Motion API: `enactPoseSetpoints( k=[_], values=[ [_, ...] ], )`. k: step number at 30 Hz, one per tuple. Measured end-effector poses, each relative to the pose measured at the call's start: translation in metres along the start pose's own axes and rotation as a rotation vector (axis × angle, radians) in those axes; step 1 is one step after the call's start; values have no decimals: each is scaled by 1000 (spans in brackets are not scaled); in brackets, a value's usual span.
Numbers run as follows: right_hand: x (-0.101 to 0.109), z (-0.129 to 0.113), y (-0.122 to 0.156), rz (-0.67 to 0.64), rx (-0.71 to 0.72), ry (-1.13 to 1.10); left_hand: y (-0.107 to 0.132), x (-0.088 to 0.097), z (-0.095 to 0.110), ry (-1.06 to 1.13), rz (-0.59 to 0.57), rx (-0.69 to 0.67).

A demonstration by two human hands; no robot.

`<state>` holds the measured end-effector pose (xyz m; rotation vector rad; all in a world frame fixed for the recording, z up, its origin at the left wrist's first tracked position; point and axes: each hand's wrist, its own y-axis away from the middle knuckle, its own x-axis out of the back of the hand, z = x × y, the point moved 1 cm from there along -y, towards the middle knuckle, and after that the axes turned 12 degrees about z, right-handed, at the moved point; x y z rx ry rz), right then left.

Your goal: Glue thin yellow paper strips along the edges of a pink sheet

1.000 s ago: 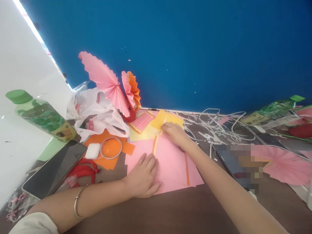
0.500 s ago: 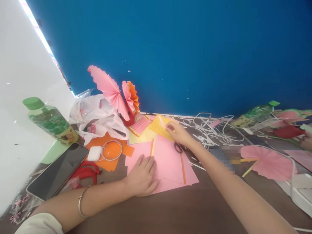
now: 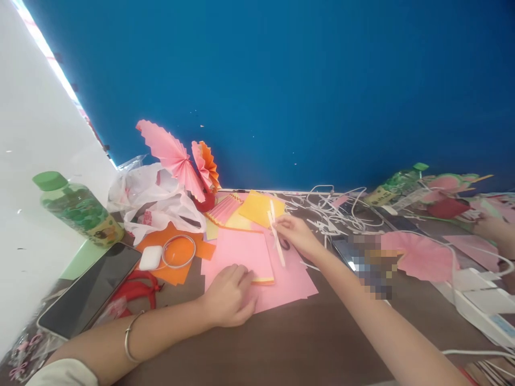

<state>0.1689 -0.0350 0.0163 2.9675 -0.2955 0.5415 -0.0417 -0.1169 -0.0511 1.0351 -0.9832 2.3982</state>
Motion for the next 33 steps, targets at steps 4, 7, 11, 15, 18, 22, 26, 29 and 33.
enactPoseSetpoints(
  k=[4, 7, 11, 15, 18, 22, 26, 29, 33],
  values=[
    [-30, 12, 29, -22, -99, -368, -7, 3, -2, 485, 114, 412],
    [-59, 21, 47, -46, -154, -545, -11, 0, -4, 705, 121, 555],
    [-80, 27, 55, 11, -146, -568, -13, -4, -9, 784, 165, 623],
    [-79, 29, 51, 82, -121, -569, -14, -2, -10, 758, 153, 663],
    [-74, 31, 48, 95, -102, -571, -14, -4, -9, 794, 162, 667],
    [-73, 33, 47, 84, -83, -551, -13, -9, -10, 883, 201, 695],
    [-73, 30, 45, 102, -81, -530, -12, -11, -12, 901, 214, 733],
    [-69, 27, 40, 165, -51, -477, -12, -11, -12, 908, 221, 723],
    [-48, 24, 19, 181, 38, -264, -11, -13, -14, 880, 213, 705]
  ],
)
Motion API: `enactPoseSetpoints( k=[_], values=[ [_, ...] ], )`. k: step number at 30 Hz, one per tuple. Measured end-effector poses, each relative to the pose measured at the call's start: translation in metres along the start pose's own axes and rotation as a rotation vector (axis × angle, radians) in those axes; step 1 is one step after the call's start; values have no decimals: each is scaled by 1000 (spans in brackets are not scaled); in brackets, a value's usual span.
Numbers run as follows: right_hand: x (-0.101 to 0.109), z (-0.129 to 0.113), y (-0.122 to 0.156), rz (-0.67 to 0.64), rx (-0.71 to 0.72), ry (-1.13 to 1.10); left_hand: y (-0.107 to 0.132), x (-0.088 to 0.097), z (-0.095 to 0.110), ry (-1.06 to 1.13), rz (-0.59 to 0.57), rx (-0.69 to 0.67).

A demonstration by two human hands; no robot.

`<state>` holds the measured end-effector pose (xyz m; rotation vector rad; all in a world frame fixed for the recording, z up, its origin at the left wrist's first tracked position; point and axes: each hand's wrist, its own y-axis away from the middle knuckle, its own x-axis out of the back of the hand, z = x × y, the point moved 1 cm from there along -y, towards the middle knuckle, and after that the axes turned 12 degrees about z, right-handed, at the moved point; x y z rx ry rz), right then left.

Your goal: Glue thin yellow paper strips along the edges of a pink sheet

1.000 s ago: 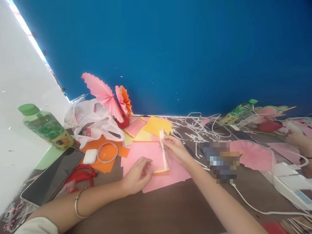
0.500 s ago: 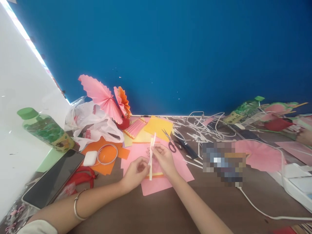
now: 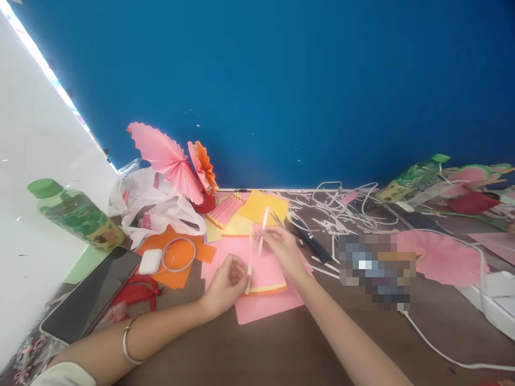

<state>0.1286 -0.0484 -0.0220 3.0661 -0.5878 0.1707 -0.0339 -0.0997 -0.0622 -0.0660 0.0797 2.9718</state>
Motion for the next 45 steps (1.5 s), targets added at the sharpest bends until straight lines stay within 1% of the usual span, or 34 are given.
enactPoseSetpoints(
  k=[2, 4, 6, 8, 9, 10, 11, 12, 13, 14, 15, 17, 19, 22, 25, 29, 33, 37, 41, 45],
  values=[
    [14, -5, -22, 43, 63, 213, 0, 0, -1, -16, 4, -9],
    [29, -13, -46, 111, 91, 281, -1, 1, -1, -21, 14, -17],
    [42, -20, -61, 182, 130, 347, -1, 1, 0, -9, 23, -14],
    [48, -26, -62, 275, 260, 511, -1, 1, 0, 15, 25, -6],
    [46, -26, -56, 264, 295, 591, -1, 2, 0, 26, 26, -4],
    [41, -25, -46, 186, 270, 624, -1, 2, 0, 35, 26, -1],
    [34, -22, -34, 60, 176, 577, -2, 2, -1, 40, 24, 2],
    [25, -18, -19, -155, 69, 477, -2, 1, -1, 46, 23, 4],
    [16, -14, -4, -322, -13, 379, -3, 1, -2, 54, 22, 6],
    [7, -10, 10, -411, -42, 284, -3, 1, -2, 65, 20, 9],
    [-1, -7, 21, -428, -39, 191, -4, 1, -2, 84, 19, 14],
    [-11, -2, 34, -360, -29, 47, -5, 0, -2, 131, 33, 28],
    [-13, 2, 35, -249, -35, -44, -5, 0, 0, 141, 29, 48],
    [-8, 6, 29, -102, -37, -118, -3, 0, 6, 55, -27, 71],
    [-2, 9, 25, -30, -27, -149, 0, 1, 11, -15, -57, 83],
    [0, 11, 25, -4, -56, -168, 1, 2, 11, -44, -58, 87],
    [-1, 10, 26, -12, -75, -174, 1, 2, 12, -58, -53, 86],
    [-1, 9, 27, -33, -51, -145, 0, 2, 12, -56, -64, 91],
    [-1, 9, 28, -40, -23, -126, 1, 2, 10, -21, -70, 126],
    [-5, 10, 29, -38, -3, -135, 2, 2, 9, -59, -102, 113]
  ],
)
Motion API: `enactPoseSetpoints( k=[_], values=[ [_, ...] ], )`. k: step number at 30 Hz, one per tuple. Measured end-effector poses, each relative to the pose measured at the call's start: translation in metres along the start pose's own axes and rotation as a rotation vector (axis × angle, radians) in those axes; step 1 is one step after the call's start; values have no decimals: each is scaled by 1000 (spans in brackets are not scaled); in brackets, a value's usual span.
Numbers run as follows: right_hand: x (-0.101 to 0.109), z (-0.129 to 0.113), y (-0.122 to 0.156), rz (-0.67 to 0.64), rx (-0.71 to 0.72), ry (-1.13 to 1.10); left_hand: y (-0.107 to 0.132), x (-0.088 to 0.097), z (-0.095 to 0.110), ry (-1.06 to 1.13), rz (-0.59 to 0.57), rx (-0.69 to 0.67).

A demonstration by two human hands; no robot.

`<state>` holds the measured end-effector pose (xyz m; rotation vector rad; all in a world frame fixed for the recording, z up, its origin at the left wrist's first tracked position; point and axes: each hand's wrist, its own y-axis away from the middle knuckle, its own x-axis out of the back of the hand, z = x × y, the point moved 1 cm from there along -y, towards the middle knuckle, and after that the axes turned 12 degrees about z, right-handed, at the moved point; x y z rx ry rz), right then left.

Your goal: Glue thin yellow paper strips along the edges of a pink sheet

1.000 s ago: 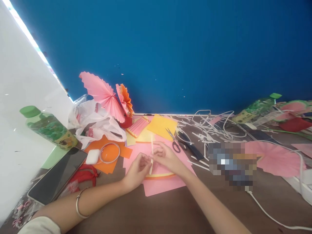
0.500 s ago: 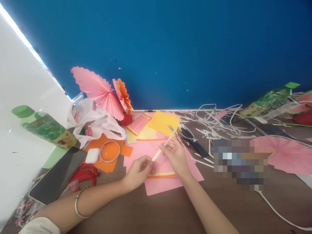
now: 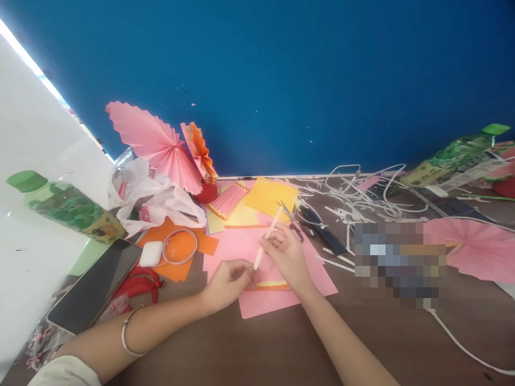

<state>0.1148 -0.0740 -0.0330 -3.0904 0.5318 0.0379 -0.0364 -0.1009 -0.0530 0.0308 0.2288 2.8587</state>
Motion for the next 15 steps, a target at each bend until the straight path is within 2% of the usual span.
enactPoseSetpoints(
  k=[3, 5, 8, 11, 13, 15],
  values=[
    [-3, 2, 3, -3, 26, 22, 0, 0, 0, -19, -1, -9],
    [-2, 2, 6, 35, 124, 95, 0, 0, 0, 4, 17, 12],
    [3, -2, 13, 47, 469, 311, -3, 1, 1, 53, 62, 34],
    [9, -5, 19, -127, 827, 491, -4, 3, 4, 33, 111, -29],
    [10, -6, 21, -208, 940, 539, -4, 4, 5, 5, 116, -68],
    [10, -7, 22, -225, 973, 555, -3, 4, 5, -25, 109, -91]
  ],
)
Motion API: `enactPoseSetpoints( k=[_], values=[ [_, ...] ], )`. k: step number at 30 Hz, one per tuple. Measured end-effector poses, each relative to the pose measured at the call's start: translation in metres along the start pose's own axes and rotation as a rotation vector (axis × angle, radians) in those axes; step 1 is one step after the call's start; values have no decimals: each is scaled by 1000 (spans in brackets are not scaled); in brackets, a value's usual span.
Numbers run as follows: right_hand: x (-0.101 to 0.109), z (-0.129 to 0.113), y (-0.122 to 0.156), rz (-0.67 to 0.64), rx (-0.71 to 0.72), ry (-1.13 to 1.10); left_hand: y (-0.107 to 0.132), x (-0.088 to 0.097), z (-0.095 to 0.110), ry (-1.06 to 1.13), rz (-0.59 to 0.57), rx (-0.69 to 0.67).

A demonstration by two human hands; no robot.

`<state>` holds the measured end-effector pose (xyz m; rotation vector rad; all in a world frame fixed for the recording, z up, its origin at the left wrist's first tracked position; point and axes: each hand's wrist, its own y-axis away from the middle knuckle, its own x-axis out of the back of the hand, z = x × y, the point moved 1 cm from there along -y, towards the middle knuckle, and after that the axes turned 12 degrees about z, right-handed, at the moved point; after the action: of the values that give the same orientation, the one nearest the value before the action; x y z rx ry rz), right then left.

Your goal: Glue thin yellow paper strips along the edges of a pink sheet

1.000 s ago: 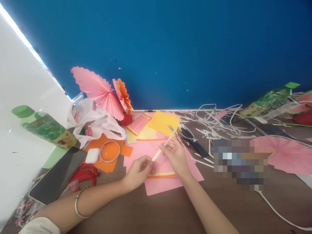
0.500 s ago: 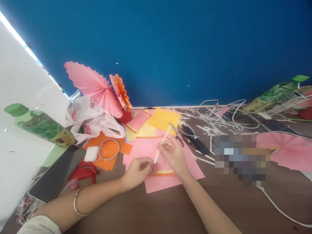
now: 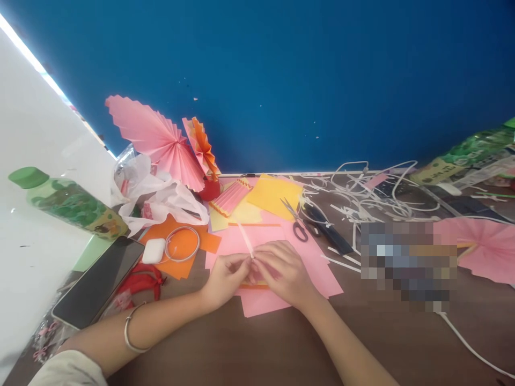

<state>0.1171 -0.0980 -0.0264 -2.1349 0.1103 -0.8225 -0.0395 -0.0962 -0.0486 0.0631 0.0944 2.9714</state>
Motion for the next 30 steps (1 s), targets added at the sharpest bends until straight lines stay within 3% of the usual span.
enactPoseSetpoints(
  k=[14, 24, 30],
  values=[
    [-6, 0, 5, -2, 85, 41, 3, 2, -1, -89, 28, -109],
    [-4, -1, 5, -37, 176, 87, 3, 2, -1, -81, 70, -82],
    [-4, -2, 4, -54, 153, 92, 3, 3, -2, -92, 84, -89]
  ],
)
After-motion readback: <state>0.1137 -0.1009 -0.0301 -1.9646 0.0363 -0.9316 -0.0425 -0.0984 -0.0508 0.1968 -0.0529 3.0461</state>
